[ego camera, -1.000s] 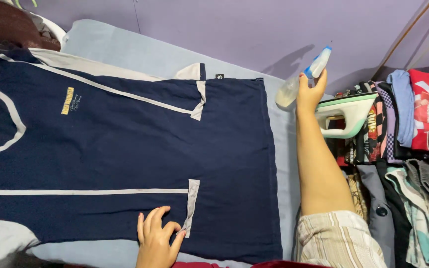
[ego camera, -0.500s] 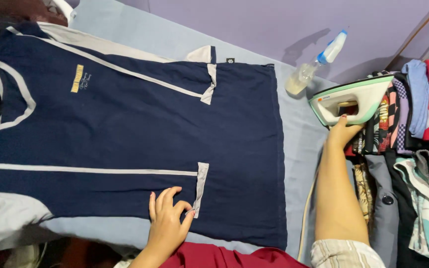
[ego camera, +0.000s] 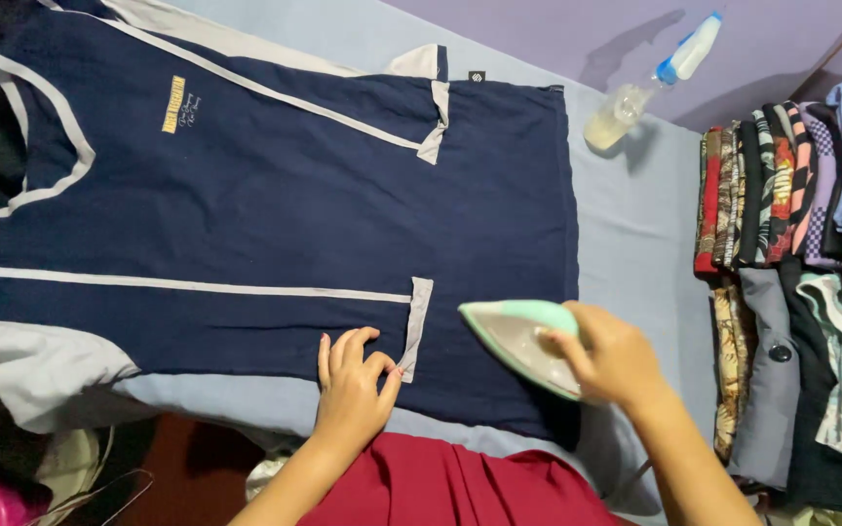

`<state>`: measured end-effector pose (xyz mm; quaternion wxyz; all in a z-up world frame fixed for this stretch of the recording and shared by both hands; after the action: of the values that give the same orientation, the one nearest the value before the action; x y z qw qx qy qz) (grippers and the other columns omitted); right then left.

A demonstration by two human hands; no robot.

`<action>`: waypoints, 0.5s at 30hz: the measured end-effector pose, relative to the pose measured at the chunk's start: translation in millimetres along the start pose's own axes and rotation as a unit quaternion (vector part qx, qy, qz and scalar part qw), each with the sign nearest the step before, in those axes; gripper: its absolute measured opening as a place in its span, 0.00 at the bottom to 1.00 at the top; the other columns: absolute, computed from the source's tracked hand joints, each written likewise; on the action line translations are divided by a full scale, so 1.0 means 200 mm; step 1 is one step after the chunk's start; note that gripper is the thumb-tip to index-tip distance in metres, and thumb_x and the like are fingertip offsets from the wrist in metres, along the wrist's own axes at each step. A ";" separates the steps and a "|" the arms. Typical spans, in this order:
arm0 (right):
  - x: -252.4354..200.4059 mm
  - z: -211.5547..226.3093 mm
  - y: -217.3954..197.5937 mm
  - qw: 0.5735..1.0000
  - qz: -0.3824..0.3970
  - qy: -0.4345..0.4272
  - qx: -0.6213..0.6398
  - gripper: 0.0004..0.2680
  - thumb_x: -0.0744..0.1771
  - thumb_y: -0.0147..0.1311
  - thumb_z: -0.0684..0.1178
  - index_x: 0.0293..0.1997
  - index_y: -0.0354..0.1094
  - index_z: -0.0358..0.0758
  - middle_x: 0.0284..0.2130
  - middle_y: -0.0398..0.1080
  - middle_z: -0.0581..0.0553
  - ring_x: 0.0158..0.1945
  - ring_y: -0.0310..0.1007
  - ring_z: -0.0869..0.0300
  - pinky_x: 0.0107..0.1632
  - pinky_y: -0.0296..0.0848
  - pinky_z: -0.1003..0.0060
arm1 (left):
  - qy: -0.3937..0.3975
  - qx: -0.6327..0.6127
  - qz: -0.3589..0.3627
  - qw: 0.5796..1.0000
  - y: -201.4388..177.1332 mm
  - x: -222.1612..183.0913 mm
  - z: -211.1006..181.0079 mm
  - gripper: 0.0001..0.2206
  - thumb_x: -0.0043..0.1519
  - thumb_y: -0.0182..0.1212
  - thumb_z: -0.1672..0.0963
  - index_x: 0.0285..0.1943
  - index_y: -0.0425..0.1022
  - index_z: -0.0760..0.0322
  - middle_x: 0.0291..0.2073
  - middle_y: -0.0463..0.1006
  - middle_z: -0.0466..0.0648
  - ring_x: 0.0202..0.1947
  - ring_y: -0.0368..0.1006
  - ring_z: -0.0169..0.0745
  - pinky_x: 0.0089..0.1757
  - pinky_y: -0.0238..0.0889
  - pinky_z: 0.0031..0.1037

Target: The recorder irons a blue and grey shirt on a padded surface using an iron and spray bottle.

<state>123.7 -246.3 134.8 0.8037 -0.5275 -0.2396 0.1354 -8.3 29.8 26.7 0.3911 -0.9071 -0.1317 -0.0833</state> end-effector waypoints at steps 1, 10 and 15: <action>-0.02 0.14 0.04 0.999 0.038 -0.018 -0.009 0.13 0.63 0.62 0.54 0.46 0.73 0.40 0.30 0.75 0.41 0.32 0.77 0.46 0.35 0.74 0.54 | -0.001 -0.001 -0.001 1.000 0.00 0.00 0.00 0.06 0.55 0.66 0.55 0.31 0.78 0.63 0.55 0.71 0.56 0.63 0.62 0.58 0.65 0.39 0.61; 0.16 0.38 0.18 0.999 0.002 -0.037 -0.014 0.11 0.65 0.60 0.53 0.48 0.72 0.40 0.27 0.71 0.42 0.30 0.74 0.46 0.32 0.71 0.52 | 0.003 -0.006 -0.009 1.000 -0.03 -0.02 0.00 0.06 0.55 0.66 0.55 0.31 0.79 0.63 0.54 0.71 0.56 0.62 0.62 0.58 0.65 0.39 0.61; 0.09 0.34 0.16 1.000 0.012 -0.011 -0.015 0.12 0.66 0.60 0.53 0.48 0.72 0.40 0.29 0.73 0.41 0.31 0.75 0.45 0.33 0.72 0.52 | 0.003 0.001 -0.010 1.000 -0.03 -0.02 -0.01 0.07 0.56 0.66 0.55 0.30 0.78 0.63 0.54 0.71 0.56 0.62 0.62 0.59 0.64 0.39 0.61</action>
<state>103.5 -171.6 132.1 0.7913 -0.5407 -0.2444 0.1475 -15.0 32.1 30.9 0.3918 -0.9049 -0.1396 -0.0902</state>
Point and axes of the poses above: each hand's wrist, its own x-axis towards the middle knuckle, its own y-axis out of the palm, z = x × y, the point moved 9 cm from there along x, towards the middle knuckle
